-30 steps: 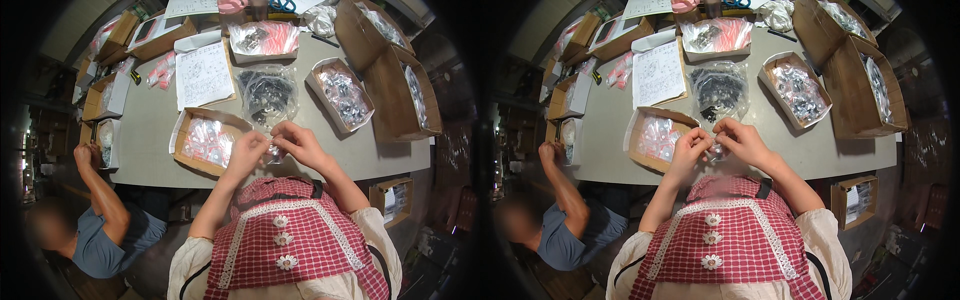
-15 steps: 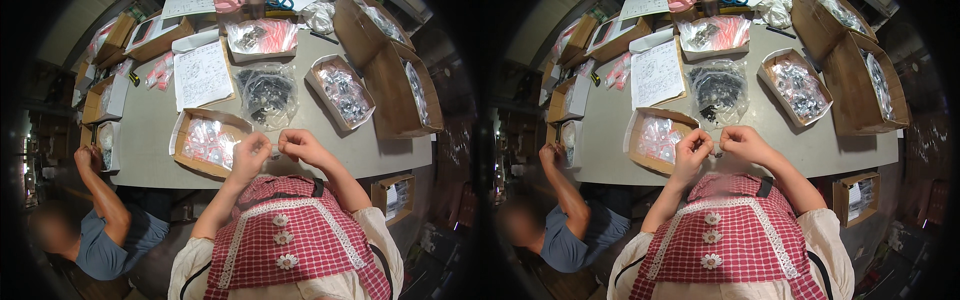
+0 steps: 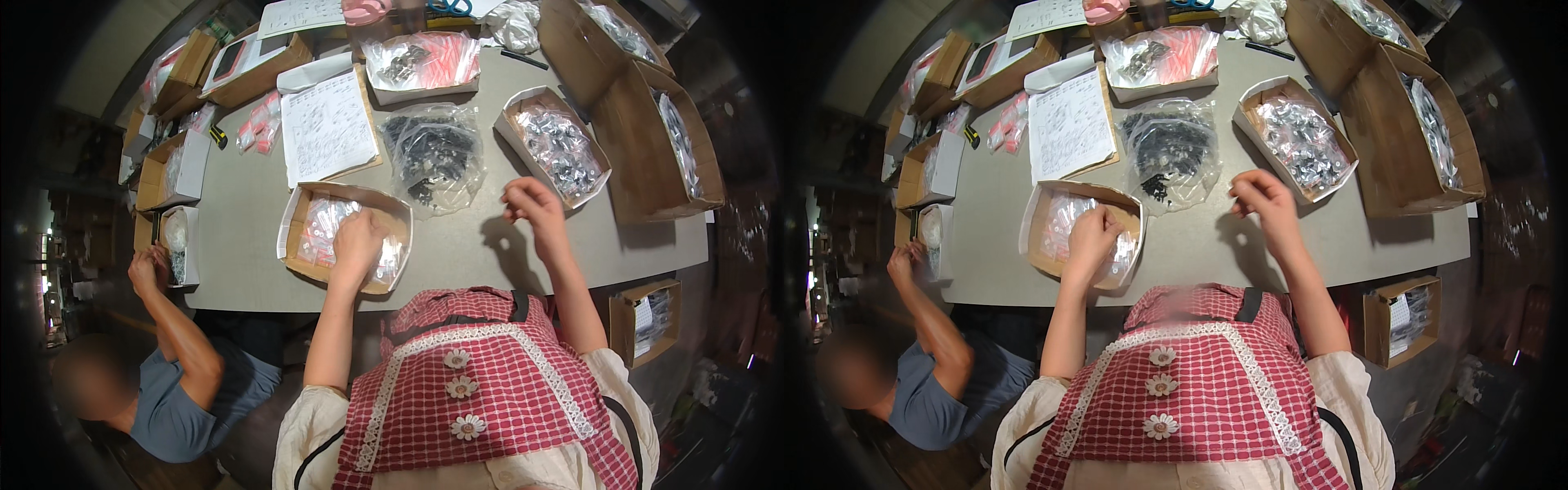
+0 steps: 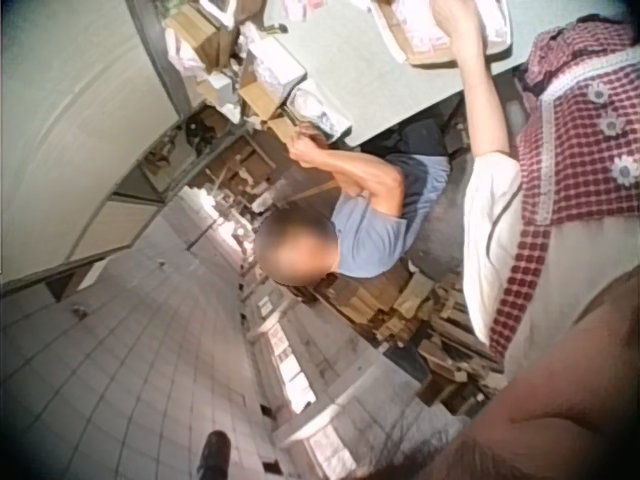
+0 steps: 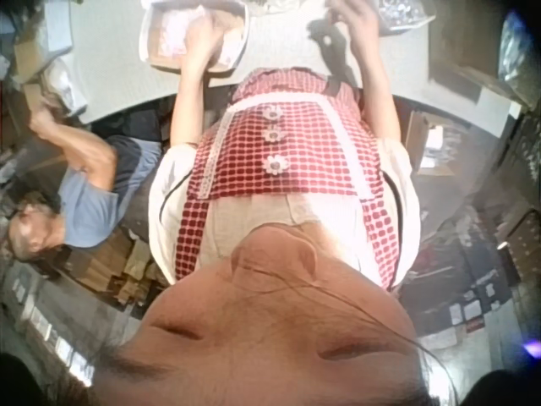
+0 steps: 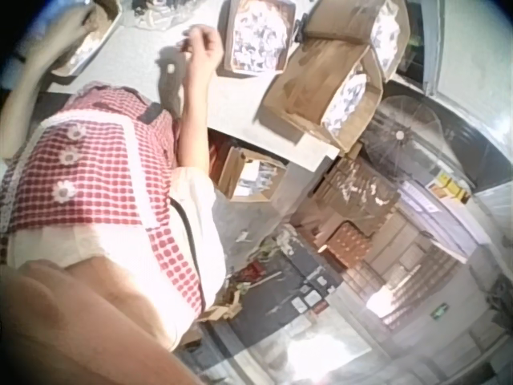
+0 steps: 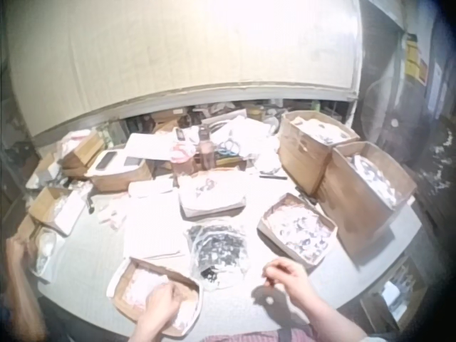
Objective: The person picks up small hardware components from a box, fits them together by hand, and places the assembled units into a separate container.
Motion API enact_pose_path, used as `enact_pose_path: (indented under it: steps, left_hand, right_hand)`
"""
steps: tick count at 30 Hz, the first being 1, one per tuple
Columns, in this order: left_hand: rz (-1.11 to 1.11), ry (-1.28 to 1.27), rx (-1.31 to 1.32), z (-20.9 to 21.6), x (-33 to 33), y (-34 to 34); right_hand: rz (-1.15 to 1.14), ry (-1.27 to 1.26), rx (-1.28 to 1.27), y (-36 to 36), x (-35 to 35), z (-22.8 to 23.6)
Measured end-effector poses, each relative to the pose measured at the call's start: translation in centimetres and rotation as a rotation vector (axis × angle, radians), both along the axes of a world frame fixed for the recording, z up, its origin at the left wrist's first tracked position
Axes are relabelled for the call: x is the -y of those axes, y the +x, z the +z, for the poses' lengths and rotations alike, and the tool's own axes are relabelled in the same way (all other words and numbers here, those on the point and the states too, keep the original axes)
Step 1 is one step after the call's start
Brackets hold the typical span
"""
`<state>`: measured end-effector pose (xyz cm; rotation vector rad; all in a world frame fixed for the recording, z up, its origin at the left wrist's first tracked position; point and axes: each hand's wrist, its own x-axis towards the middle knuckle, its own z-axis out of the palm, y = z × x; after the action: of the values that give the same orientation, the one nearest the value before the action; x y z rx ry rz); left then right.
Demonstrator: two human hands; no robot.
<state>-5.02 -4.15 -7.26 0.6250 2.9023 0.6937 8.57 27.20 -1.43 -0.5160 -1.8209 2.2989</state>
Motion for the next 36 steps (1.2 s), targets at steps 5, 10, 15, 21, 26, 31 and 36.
enact_pose_path:
  steps: [5,10,15,21,26,31,36]
  left_hand:
    - [0.156,0.334,0.321,1.5,-0.5,0.2]
    - [0.212,1.009,0.474,4.7,-1.1,1.9]
    - [0.184,1.213,0.506,7.1,-2.5,3.4]
    - [0.166,1.185,0.499,6.7,-2.0,4.3]
    - [-0.09,0.603,0.05,7.1,-3.5,5.4]
    - [-0.055,0.364,0.105,6.1,-3.8,5.9]
    - [-0.102,0.392,0.037,6.3,-4.3,5.7]
  right_hand:
    - [0.211,-0.072,0.014,-0.9,3.9,-1.2]
    - [0.406,0.178,0.014,-2.7,6.7,-1.1]
    - [0.634,0.18,-0.074,-4.8,9.4,0.2]
    - [0.448,-0.224,-0.036,-5.4,9.9,-0.1]
    - [0.391,0.661,-0.212,-4.5,8.7,-0.6]
    - [0.406,0.85,-0.299,-4.4,8.6,-0.9]
    - [0.254,1.188,-0.187,-8.4,6.7,-5.4]
